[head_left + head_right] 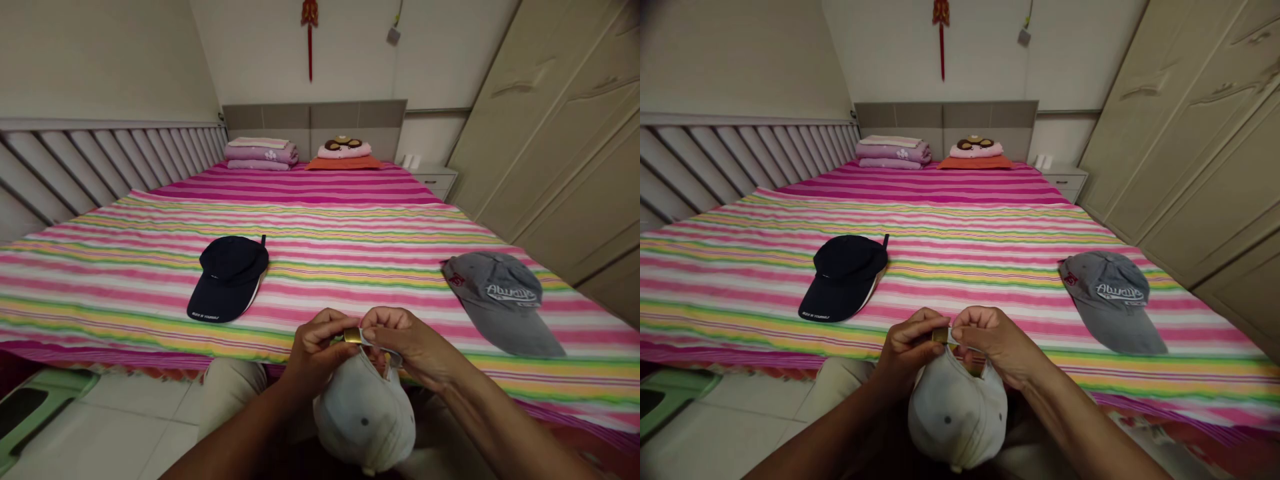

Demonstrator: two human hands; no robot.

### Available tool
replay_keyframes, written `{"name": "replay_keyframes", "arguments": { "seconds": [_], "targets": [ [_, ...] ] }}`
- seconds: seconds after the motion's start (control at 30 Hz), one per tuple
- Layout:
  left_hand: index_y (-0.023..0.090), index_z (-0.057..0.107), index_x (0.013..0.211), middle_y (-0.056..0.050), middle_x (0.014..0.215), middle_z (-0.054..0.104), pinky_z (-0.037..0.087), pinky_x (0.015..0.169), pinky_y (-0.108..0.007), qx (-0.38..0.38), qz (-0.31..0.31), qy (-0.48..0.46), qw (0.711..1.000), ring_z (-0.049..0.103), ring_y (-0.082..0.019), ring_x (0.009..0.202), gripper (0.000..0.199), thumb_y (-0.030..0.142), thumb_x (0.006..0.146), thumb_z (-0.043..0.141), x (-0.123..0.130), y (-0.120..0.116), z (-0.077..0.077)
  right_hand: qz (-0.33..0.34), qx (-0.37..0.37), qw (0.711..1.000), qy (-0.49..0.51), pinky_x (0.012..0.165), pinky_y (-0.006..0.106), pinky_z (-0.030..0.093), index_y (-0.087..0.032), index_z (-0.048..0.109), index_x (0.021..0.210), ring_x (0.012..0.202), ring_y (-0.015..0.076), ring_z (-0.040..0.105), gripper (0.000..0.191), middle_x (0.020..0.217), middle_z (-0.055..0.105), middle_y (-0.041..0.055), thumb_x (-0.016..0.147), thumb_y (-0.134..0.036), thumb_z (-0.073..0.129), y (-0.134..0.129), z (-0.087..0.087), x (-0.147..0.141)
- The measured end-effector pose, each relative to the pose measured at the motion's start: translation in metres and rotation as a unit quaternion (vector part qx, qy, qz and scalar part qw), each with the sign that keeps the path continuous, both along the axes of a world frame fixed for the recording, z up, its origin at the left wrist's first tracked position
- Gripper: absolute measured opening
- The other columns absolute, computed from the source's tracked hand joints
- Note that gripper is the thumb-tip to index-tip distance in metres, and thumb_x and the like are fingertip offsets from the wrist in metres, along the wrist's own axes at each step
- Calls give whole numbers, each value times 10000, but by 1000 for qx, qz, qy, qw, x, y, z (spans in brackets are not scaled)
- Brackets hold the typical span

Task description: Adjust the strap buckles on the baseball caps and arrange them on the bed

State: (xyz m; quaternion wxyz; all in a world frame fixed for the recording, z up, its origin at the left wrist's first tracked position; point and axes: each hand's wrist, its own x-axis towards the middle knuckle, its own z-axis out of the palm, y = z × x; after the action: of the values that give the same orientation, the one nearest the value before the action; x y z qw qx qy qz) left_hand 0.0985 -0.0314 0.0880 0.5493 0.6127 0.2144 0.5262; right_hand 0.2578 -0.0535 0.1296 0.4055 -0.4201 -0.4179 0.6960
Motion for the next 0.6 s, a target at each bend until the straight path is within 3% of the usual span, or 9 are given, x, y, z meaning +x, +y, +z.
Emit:
{"name": "replay_keyframes", "arguments": {
  "seconds": [0.17, 0.33, 0.6],
  "targets": [
    [264, 664, 971, -30, 786, 577, 445, 665, -265, 63, 11, 39, 997, 545, -138, 741, 326, 209, 650, 681, -2, 2, 3, -12, 37, 998, -47, 393, 196, 288, -139, 552, 624, 374, 62, 428, 221, 458, 546, -25, 606, -310, 691, -1, 1, -1],
    [260, 645, 1009, -33, 779, 590, 456, 662, -268, 123, 23, 99, 987, 559, -142, 735, 350, 194, 666, 666, -6, 4, 11, 0, 14, 999, -34, 394, 194, 283, -140, 530, 611, 381, 57, 414, 238, 457, 527, -32, 612, -320, 685, -1, 2, -1],
    [274, 641, 1012, -26, 762, 591, 456, 639, -256, 129, 68, 100, 984, 555, -133, 708, 353, 188, 670, 659, -6, 1, 7, 10, 36, 999, -3, 403, 200, 280, -164, 486, 699, 407, 67, 411, 252, 504, 521, -40, 641, -315, 680, -2, -4, -3]
  ]
}}
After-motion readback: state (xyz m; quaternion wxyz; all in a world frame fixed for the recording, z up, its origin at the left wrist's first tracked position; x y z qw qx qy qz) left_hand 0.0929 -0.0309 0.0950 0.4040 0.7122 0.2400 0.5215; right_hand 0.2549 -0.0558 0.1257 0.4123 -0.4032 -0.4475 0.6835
